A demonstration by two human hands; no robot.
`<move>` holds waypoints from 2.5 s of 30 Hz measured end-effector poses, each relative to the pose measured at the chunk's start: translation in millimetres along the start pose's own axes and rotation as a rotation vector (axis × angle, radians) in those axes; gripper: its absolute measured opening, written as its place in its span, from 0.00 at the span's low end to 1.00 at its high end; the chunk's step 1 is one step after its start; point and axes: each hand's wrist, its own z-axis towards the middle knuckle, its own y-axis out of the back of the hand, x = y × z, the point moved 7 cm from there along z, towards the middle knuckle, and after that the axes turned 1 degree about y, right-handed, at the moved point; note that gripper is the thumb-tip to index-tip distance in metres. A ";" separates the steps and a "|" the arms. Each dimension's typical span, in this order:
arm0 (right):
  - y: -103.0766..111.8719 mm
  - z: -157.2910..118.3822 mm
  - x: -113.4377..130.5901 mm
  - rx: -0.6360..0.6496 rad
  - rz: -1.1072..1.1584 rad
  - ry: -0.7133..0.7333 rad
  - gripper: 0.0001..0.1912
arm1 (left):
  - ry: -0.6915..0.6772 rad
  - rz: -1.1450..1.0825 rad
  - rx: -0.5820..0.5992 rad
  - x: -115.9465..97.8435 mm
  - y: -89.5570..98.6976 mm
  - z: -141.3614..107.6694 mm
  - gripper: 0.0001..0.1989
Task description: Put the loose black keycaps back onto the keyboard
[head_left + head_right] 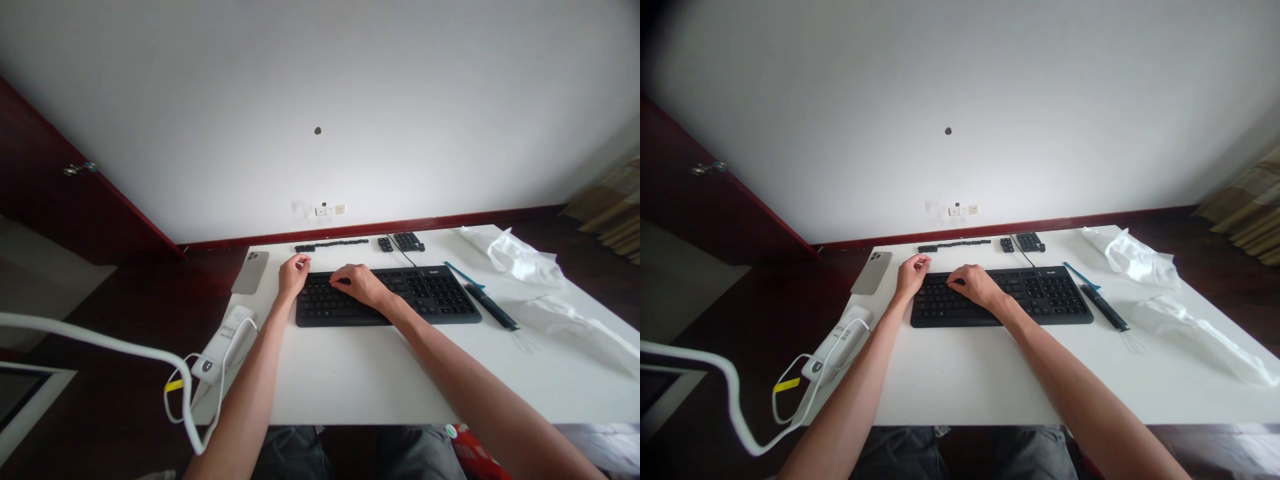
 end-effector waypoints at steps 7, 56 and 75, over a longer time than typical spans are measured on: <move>-0.9 -1.5 -3.2 -0.035 0.068 -0.062 0.10 | 0.032 0.017 -0.002 2.3 0.2 0.3 0.07; 48.1 -13.4 -58.3 -0.296 0.096 -0.299 0.17 | 0.020 -0.089 -0.054 -5.4 9.2 2.9 0.09; 51.0 -17.0 -72.4 -0.344 0.262 -0.337 0.29 | 0.047 -0.667 -0.311 -113.7 -27.3 45.9 0.24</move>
